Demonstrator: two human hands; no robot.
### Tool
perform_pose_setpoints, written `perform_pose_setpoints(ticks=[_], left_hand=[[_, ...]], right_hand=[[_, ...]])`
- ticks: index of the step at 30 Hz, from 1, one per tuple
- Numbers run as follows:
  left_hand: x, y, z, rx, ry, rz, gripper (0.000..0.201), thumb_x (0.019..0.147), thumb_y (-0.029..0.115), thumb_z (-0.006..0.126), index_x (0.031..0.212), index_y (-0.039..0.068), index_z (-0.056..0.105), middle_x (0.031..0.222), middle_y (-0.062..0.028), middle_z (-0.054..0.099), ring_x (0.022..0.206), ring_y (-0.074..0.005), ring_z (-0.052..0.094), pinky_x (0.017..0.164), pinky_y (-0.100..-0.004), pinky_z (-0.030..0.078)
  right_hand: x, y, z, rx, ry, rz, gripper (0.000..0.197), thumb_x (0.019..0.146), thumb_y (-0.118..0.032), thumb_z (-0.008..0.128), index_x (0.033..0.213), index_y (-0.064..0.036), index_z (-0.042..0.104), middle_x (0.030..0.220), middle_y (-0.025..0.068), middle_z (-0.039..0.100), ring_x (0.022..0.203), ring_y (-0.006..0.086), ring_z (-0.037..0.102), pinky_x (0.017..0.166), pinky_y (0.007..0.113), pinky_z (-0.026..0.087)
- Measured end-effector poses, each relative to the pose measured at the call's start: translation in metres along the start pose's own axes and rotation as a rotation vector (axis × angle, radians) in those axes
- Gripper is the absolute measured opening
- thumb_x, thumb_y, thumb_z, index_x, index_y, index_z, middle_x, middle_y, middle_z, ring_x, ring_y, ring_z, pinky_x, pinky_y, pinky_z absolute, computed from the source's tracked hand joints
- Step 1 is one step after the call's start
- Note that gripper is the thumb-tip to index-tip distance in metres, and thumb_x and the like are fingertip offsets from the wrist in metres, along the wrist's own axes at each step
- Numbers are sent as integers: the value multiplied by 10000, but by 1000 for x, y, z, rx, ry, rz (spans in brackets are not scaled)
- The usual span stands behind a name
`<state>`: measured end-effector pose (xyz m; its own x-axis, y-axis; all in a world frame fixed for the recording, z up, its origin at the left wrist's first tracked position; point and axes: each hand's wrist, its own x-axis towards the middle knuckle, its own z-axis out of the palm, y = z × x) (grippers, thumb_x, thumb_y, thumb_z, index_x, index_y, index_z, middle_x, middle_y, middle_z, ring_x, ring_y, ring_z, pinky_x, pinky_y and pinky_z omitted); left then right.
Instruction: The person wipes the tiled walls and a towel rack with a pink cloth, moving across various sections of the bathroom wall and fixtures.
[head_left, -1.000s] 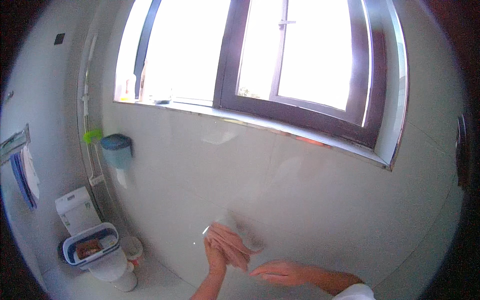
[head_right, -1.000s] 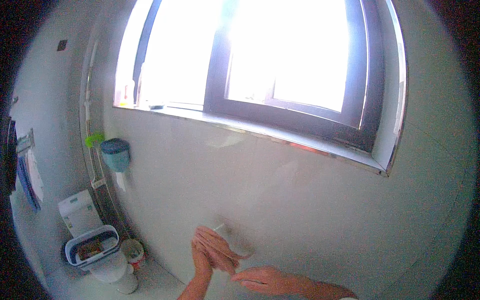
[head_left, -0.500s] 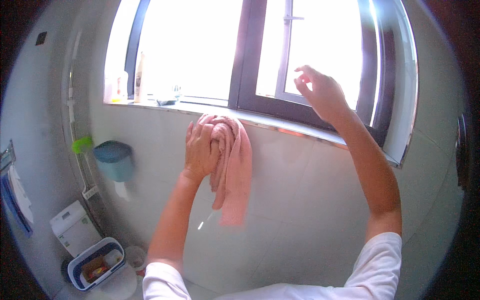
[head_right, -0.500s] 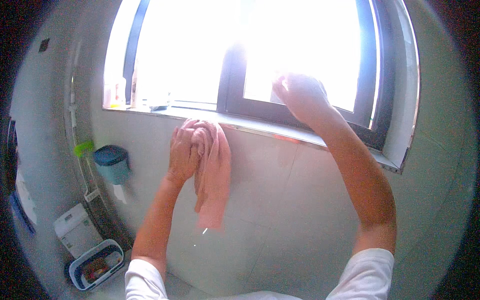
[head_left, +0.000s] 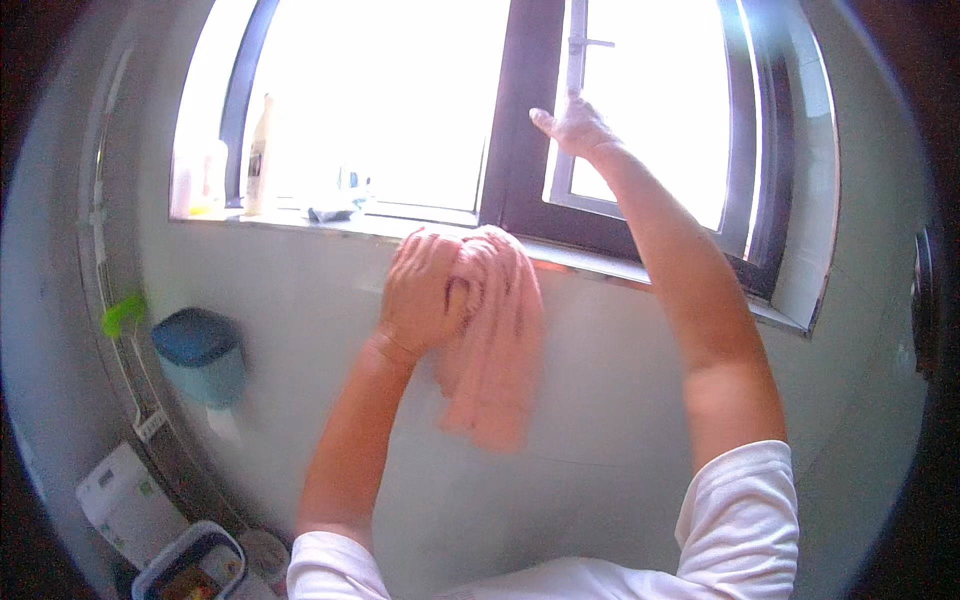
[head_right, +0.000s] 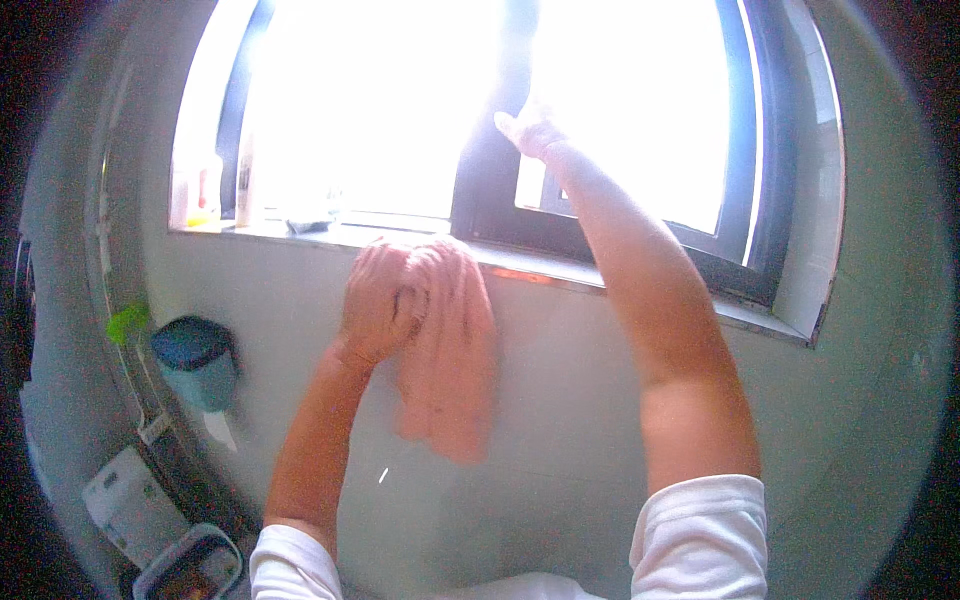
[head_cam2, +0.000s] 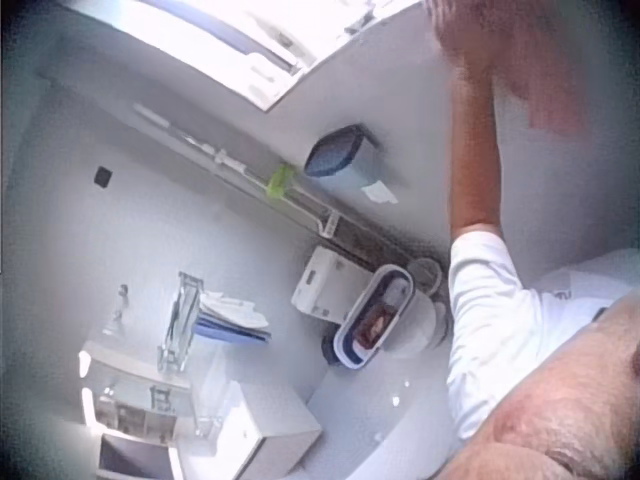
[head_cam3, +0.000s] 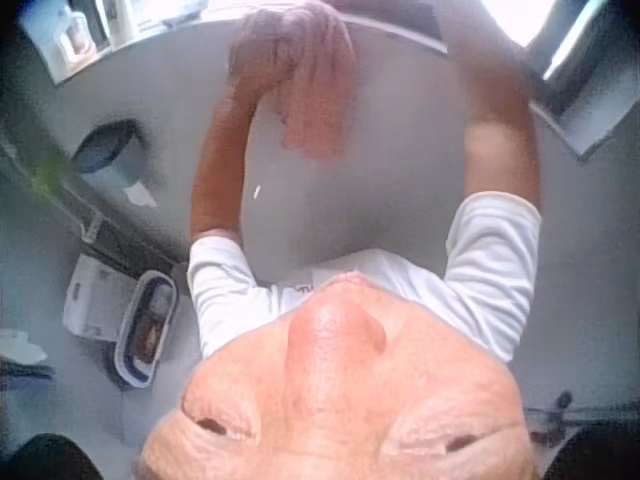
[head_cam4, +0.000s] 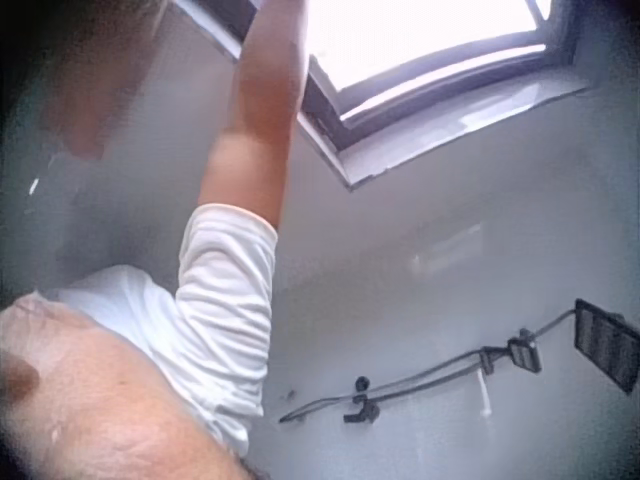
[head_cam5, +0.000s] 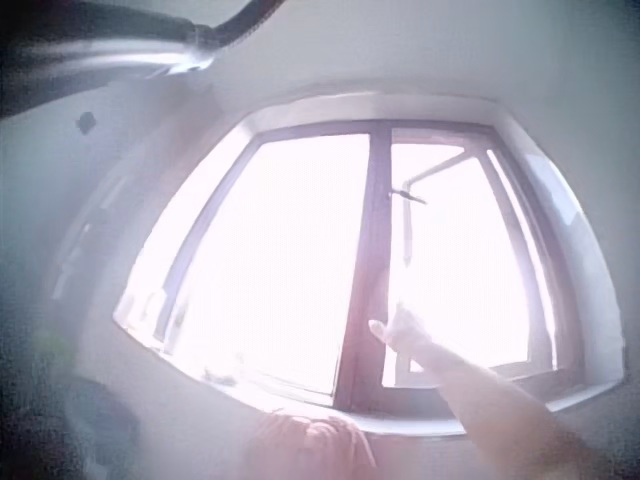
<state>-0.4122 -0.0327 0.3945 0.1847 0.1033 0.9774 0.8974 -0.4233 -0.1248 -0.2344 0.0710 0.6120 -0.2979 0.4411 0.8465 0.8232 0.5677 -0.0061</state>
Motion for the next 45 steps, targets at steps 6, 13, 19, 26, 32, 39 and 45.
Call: perform_pose_setpoints(ticks=[6,13,19,26,32,39,45], left_hand=[[7,-2,-1,-146,-44,16,245,873,275,483,986,61,520,962,-147,554,955,-353,533,930,-496,386],[4,-3,4,-273,113,58,210,825,214,521,969,61,517,1014,-140,562,1004,-357,518,940,-488,381],[4,-8,-1,-306,76,50,205,801,199,529,943,55,501,984,-144,548,983,-357,507,931,-491,378],[7,-20,-20,-212,-2,92,225,817,192,524,981,39,504,1180,-169,563,1190,-372,472,1056,-504,309],[-9,-52,-32,-239,-6,46,220,870,210,508,999,32,512,1214,-191,586,1221,-352,500,1094,-500,285],[-11,-56,-22,-316,130,84,227,829,200,544,980,32,532,1161,-179,597,1102,-346,562,1059,-503,333],[-15,-71,-25,-473,179,142,245,891,268,537,977,39,549,1125,-175,613,1100,-335,583,1045,-518,352]], right_hand=[[11,-38,18,-144,33,314,662,899,-465,576,1327,-10,357,1308,247,511,1146,353,583,989,431,474],[5,-39,32,-207,33,447,703,855,-483,618,1320,-10,383,1245,206,579,1153,321,581,961,432,468],[5,-47,46,-208,26,478,748,850,-487,612,1344,10,350,1207,231,598,1116,332,606,953,430,473],[12,-44,52,-229,32,519,796,814,-465,650,1353,27,331,1214,236,599,1119,342,607,964,424,474],[15,-50,57,-204,59,572,779,804,-490,645,1309,40,379,1196,241,603,1087,330,625,912,422,510],[8,-62,45,-273,17,593,923,818,-517,617,1416,78,242,1236,240,585,1112,320,614,934,405,499],[-8,-75,18,-264,-29,560,874,830,-553,605,1353,85,317,1170,244,618,1068,327,636,915,393,505]])
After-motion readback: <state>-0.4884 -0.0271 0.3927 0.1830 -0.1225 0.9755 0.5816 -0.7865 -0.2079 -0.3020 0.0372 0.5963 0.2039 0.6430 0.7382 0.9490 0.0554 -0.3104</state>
